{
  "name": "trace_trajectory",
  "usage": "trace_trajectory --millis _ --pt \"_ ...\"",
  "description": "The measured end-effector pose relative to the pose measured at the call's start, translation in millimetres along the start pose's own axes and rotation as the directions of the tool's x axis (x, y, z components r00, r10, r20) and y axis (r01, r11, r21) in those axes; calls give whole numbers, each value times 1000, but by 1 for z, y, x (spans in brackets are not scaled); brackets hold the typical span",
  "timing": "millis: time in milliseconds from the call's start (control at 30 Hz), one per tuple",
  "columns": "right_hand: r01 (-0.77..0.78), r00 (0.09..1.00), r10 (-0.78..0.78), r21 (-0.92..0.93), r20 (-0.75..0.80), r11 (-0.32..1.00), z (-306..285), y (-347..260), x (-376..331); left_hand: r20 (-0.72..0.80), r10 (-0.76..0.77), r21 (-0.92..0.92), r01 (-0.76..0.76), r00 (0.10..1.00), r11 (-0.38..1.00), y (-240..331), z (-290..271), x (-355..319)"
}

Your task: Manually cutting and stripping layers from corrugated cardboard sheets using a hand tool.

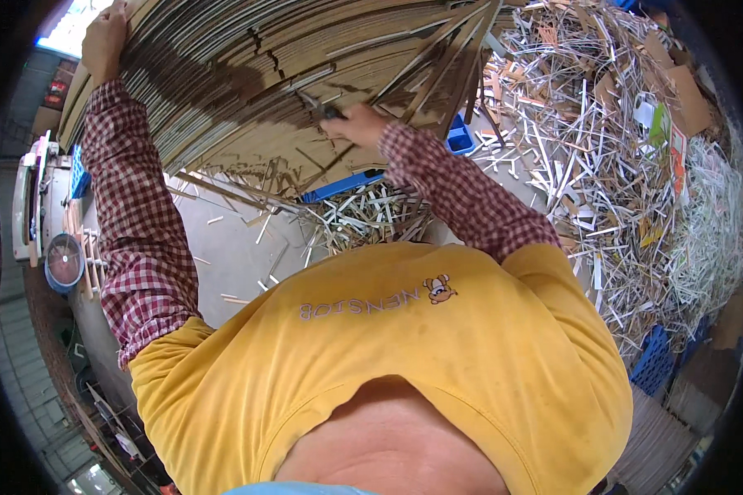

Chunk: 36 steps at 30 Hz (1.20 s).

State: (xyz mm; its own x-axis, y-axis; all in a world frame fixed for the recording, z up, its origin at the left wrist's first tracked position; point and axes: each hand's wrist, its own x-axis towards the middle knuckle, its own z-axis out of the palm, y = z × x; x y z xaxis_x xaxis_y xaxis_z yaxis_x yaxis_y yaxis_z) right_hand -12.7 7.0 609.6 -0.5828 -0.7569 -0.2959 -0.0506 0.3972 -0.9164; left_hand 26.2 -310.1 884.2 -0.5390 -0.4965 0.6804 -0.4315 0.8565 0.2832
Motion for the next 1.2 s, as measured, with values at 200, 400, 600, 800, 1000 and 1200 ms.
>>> trace_trajectory --millis 200,400,600,800,1000,1200 --pt "-18 999 20 -83 26 996 6 -14 47 -90 47 -211 -65 995 975 8 -1 -10" --pt "-50 996 49 -13 -74 999 15 -12 53 -62 42 -198 -54 997 979 16 -9 -12" --pt "95 966 -128 -151 -224 984 40 -6 -12 -98 55 -188 -73 994 980 6 -2 -3" --pt "-68 963 -29 -349 -267 935 -18 141 -97 -20 22 51 -21 1000 998 -7 6 8" --pt "-81 901 307 -576 308 814 -7 174 -171 -129 53 -138 -70 990 988 1 6 -1" --pt "298 944 -271 -135 186 945 10 91 -36 -128 59 -153 -78 990 985 9 2 -6"
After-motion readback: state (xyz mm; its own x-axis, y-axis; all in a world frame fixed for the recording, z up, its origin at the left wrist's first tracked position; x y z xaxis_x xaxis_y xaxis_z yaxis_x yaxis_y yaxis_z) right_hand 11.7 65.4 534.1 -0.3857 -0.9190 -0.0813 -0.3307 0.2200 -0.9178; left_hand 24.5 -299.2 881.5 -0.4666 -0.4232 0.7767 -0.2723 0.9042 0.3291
